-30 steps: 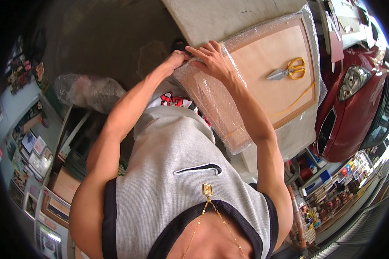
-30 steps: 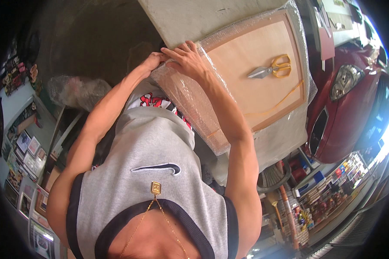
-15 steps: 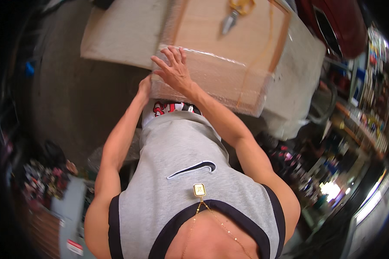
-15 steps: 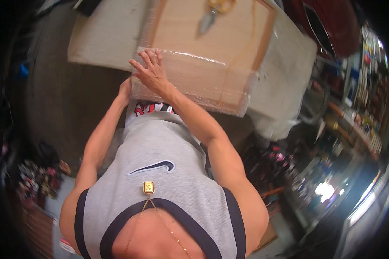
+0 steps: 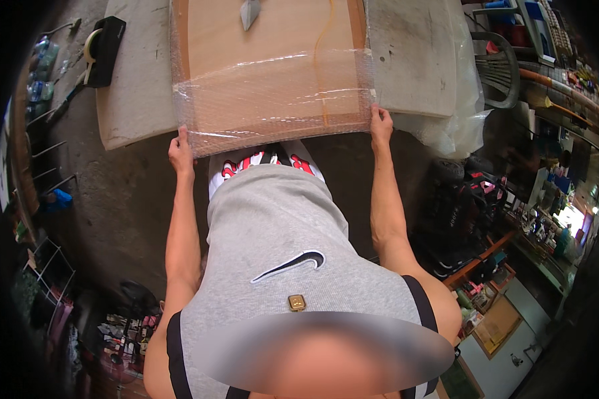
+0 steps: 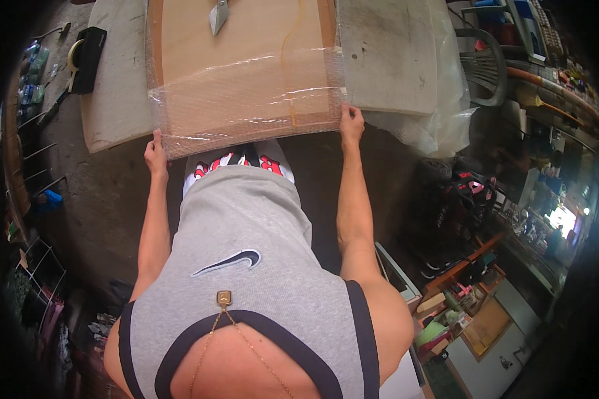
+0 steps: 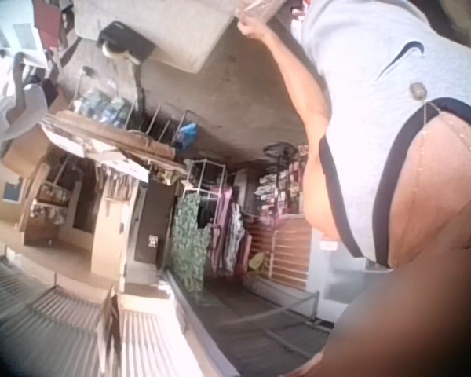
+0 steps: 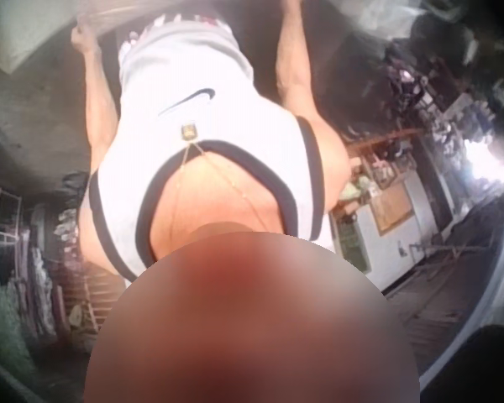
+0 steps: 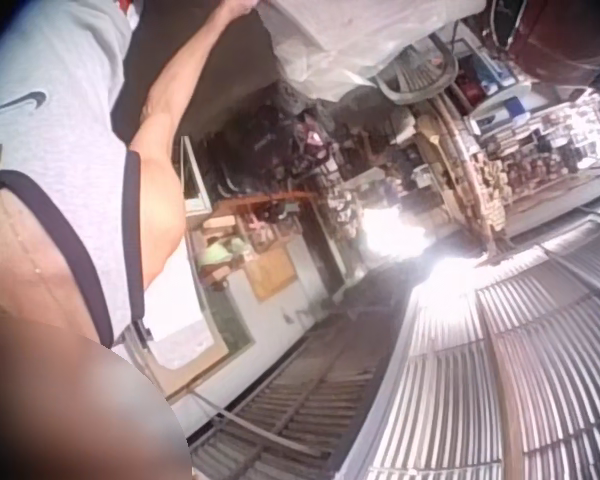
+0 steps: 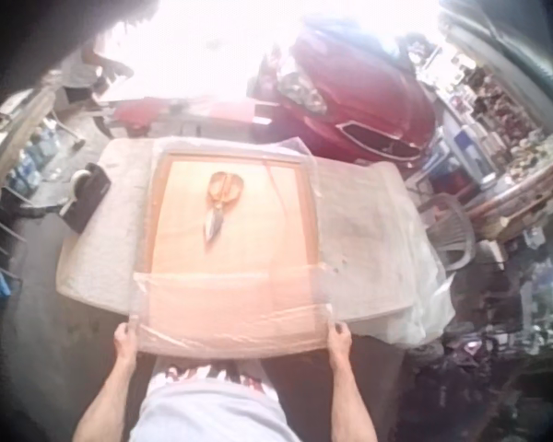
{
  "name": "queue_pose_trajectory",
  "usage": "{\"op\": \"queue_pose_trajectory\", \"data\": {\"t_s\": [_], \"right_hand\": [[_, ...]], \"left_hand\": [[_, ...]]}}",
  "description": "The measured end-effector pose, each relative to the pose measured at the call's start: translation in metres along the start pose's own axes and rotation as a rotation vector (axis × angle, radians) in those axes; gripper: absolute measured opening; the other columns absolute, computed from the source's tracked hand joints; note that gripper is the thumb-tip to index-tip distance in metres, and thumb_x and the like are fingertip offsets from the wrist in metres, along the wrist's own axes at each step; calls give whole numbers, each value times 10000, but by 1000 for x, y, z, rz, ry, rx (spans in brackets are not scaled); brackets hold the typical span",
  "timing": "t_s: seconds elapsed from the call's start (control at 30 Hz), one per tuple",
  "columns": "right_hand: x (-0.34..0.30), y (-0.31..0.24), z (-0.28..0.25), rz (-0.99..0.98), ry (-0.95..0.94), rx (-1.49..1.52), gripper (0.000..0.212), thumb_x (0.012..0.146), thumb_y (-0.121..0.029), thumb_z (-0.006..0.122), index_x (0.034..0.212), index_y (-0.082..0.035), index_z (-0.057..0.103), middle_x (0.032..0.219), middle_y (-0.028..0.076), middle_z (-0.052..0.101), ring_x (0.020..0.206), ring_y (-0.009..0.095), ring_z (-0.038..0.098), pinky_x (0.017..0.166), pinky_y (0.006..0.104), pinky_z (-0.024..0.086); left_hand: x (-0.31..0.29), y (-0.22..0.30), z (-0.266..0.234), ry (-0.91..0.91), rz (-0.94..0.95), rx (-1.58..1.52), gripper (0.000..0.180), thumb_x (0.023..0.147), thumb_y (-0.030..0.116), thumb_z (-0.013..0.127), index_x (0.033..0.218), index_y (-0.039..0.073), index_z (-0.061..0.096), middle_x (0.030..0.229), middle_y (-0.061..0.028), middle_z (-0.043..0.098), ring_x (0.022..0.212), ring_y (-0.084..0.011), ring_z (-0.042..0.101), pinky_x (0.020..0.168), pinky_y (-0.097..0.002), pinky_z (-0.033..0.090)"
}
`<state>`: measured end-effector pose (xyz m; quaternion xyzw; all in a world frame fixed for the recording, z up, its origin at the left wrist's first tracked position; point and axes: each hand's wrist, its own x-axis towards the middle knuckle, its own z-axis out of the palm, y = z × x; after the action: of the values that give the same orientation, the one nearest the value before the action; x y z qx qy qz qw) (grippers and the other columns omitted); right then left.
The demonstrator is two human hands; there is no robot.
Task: The person wraps a framed artwork with bubble wrap and secures it with packing tape. They then carry the wrapped frame to a stack of similar items and place it on top.
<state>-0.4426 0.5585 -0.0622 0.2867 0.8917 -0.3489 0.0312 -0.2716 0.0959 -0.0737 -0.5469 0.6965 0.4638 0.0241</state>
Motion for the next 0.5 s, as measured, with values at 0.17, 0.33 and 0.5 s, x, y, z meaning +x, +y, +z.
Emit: {"op": "queue_pose_trajectory", "data": {"t_s": [0.17,0.33,0.5], "right_hand": [[-18,5,2,89,-155,226,367,894,-389,587,869,-26,630,701,82,617,704,182,597,689,369,481],[-31,13,6,-32,-92,188,355,920,-343,546,843,-4,617,685,96,610,662,194,578,641,374,449],[-24,12,10,-105,-77,100,388,910,-377,554,859,0,626,726,121,639,695,229,600,671,376,459]], "left_hand": [[7,-3,-11,72,55,-34,588,896,583,480,847,18,634,679,-50,599,542,-144,570,385,-287,451],[18,-17,-18,2,54,-48,623,922,590,409,890,13,643,728,-67,633,560,-147,601,373,-277,444],[26,-32,-23,51,202,242,581,946,534,392,1070,15,620,898,-147,662,799,-296,638,657,-433,510]]}}
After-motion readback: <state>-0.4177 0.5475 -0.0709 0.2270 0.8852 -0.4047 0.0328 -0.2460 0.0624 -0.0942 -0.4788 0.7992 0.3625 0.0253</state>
